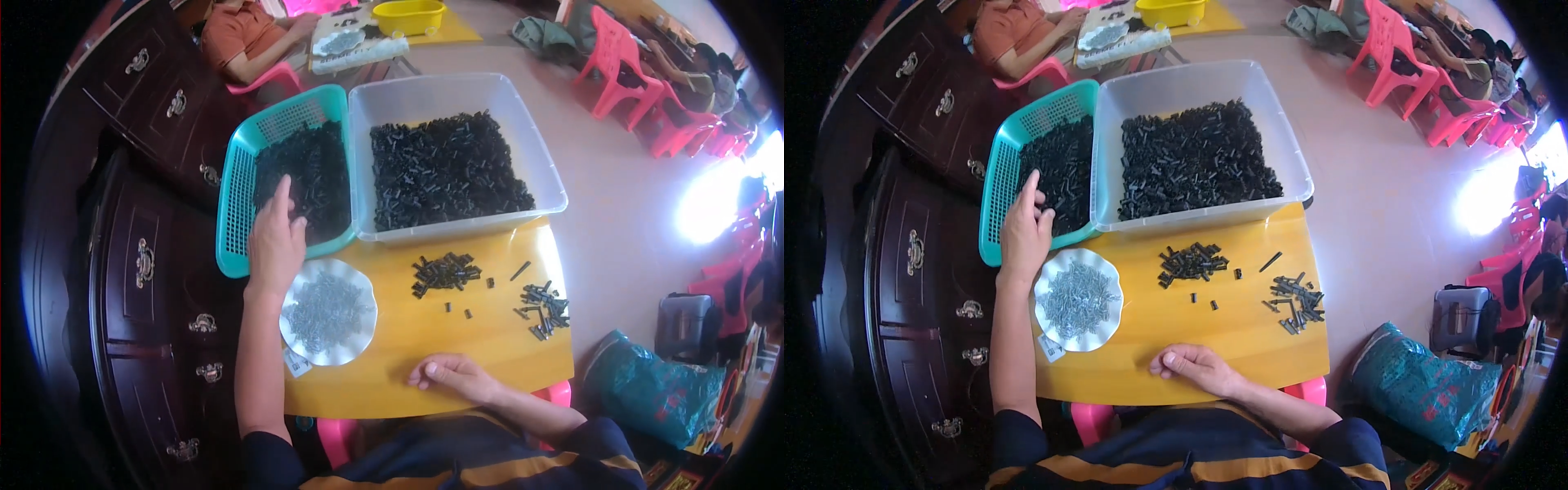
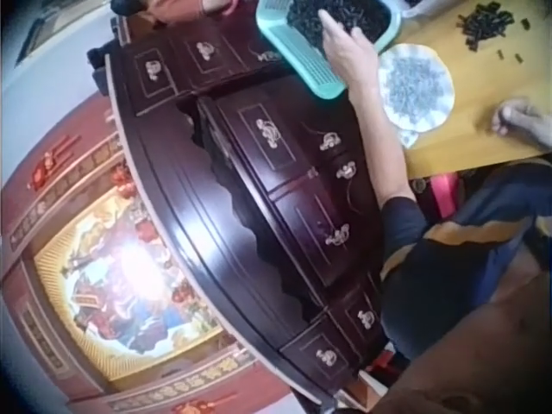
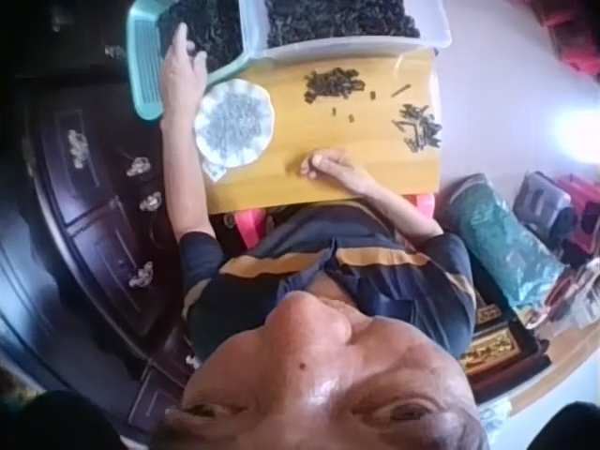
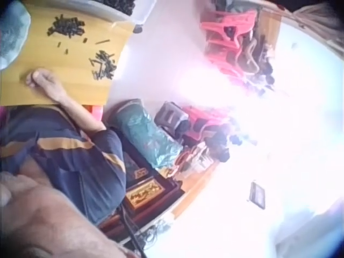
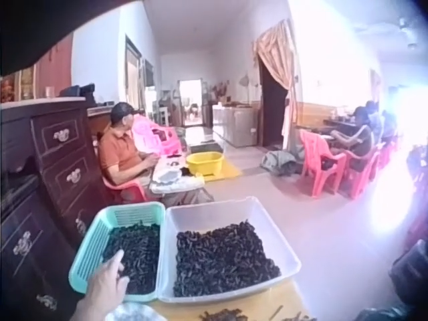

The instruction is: The person assembles small plastic components by hand, inserting pins and screws into the pieces taken from containers on the table.

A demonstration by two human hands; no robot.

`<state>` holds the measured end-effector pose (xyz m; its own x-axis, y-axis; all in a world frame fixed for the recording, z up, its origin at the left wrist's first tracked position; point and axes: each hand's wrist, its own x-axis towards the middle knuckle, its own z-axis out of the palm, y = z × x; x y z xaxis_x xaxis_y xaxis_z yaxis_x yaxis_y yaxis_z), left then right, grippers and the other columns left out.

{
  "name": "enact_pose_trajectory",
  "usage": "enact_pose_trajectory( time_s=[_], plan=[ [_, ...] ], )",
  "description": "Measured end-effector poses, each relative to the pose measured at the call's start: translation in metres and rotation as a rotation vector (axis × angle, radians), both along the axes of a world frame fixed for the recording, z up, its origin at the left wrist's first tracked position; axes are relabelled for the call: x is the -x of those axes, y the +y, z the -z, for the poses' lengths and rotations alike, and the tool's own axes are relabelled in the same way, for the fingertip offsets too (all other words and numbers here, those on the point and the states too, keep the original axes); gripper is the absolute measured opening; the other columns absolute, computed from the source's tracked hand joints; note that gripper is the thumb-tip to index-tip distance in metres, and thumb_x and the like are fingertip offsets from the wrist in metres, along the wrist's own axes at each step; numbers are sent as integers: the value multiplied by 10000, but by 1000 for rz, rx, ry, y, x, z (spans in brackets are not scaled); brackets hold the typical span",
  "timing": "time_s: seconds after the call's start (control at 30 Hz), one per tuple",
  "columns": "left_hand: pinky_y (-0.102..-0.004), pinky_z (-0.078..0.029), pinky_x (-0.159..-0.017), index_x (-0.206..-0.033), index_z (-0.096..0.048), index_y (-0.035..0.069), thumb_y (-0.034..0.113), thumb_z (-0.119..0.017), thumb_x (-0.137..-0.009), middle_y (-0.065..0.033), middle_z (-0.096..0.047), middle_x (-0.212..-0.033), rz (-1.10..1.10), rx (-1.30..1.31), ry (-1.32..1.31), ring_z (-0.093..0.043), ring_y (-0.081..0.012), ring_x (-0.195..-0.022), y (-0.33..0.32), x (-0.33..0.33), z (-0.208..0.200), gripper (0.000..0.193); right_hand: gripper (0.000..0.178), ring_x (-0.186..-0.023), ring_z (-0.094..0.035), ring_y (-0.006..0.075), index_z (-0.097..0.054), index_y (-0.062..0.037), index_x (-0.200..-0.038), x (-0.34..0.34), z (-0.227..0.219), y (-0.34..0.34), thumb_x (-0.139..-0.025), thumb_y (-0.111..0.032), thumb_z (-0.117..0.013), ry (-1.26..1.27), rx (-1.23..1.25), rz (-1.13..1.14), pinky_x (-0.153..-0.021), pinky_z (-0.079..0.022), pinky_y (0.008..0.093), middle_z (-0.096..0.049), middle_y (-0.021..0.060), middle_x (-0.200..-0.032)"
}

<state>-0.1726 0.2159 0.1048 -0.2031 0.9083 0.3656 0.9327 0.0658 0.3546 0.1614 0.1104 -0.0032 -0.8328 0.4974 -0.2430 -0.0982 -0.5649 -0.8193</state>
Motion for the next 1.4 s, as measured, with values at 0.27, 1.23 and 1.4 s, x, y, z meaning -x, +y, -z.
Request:
enact_pose_trajectory(
  time_s=[0.27,1.23,1.4],
  plan=[
    [-385,-560,-785,-1095,-711,17,24,-733,-840,-161,-680,-1133,141,-14,-106,-694,-329,-950,-69,-23,5,255,301,-1012,-634,144,-677,21,-1171,-7,-12,7,-1089,-233,-538,-8,137,75,-962,-497,292,-706,75,-1119],
    [-439,-508,-762,-1004,-711,28,57,-721,-842,-110,-644,-955,174,118,6,-621,-341,-873,-159,-66,62,164,210,-1070,-612,104,-672,-7,-1193,-8,-3,4,-1079,-133,-547,14,100,54,-993,-472,268,-700,32,-1144],
    [-438,-504,-770,-1016,-719,31,64,-741,-811,-99,-640,-966,163,133,35,-610,-327,-880,-161,-66,63,209,228,-1075,-594,86,-653,6,-1202,-8,-4,5,-1082,-162,-555,20,64,53,-987,-460,255,-680,17,-1124]
  ],
)
